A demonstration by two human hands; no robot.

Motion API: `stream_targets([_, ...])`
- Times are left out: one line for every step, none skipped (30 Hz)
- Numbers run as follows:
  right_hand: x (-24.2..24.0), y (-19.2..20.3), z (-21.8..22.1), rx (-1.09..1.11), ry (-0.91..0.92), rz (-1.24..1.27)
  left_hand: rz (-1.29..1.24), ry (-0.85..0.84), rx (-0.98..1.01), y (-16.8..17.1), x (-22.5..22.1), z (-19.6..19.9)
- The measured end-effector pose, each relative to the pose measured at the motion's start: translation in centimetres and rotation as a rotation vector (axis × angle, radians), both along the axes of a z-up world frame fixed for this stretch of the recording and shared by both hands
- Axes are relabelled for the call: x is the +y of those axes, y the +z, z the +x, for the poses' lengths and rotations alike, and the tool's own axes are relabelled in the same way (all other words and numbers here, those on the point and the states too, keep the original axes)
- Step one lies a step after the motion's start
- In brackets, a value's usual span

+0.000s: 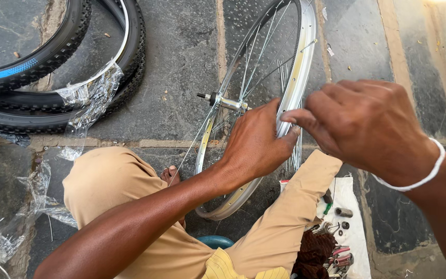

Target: The person threads metal spokes through the hub of a bicycle wheel and inserts them into the rim, securing them with small metal nipples by hand.

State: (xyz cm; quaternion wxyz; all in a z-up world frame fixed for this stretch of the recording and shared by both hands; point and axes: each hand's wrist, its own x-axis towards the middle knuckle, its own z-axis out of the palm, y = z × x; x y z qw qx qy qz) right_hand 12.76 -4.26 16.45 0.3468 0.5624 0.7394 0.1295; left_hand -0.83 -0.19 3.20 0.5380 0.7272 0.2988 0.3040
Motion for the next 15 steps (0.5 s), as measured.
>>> stream_targets([-0.2,0.3,-0.4,0.188,0.165,0.085,-0.033,-0.006,0.005,0.1,0.0,0.0])
stream_targets([-0.5,0.5,-0.8,0.379,0.332,0.170,-0.066,-0.009,0.015,0.2,-0.1,-0.1])
stream_targets([-0.6,0.7,-1.1,0.569,0.499,0.256,-0.099,-0.012,0.024,0.2,-0.1,-0.2])
stream_targets([-0.6,0.5,-1.2,0.583,0.493,0.263,-0.047,0.029,-0.021,0.2,-0.1,-0.2])
stream_targets([-0.5,0.3,-0.9,0.597,0.488,0.270,0.006,0.070,-0.065,0.1,-0.1,-0.2])
stream_targets([-0.5,-0.1,-0.5,0.614,0.470,0.281,0.058,0.099,-0.106,0.1,-0.2,-0.2])
stream_targets([-0.1,-0.7,0.0,0.722,0.473,0.317,0.023,0.079,-0.114,0.0,-0.1,-0.2])
stream_targets([0.4,-1.7,0.6,0.831,0.471,0.354,-0.017,0.057,-0.120,0.0,0.0,-0.2])
stream_targets([0.3,-2.6,0.9,0.939,0.469,0.393,-0.057,0.035,-0.125,0.0,-0.1,-0.2])
stream_targets([0.2,-3.2,1.1,0.931,0.508,0.429,-0.041,0.042,-0.094,0.3,0.0,-0.2])
stream_targets([0.0,-3.7,0.9,0.922,0.548,0.466,-0.025,0.050,-0.063,0.6,0.1,-0.2])
stream_targets([0.0,-4.2,0.5,0.923,0.582,0.504,-0.012,0.055,-0.023,0.8,0.0,-0.4])
stream_targets([0.1,-4.1,0.4,0.848,0.569,0.480,-0.047,0.055,0.004,1.0,0.1,-0.5])
stream_targets([-0.2,-3.6,0.7,0.766,0.539,0.459,-0.083,0.036,0.028,1.1,0.1,-0.2])
stream_targets([-0.4,-3.2,0.9,0.685,0.509,0.436,-0.118,0.019,0.053,1.1,0.1,0.1])
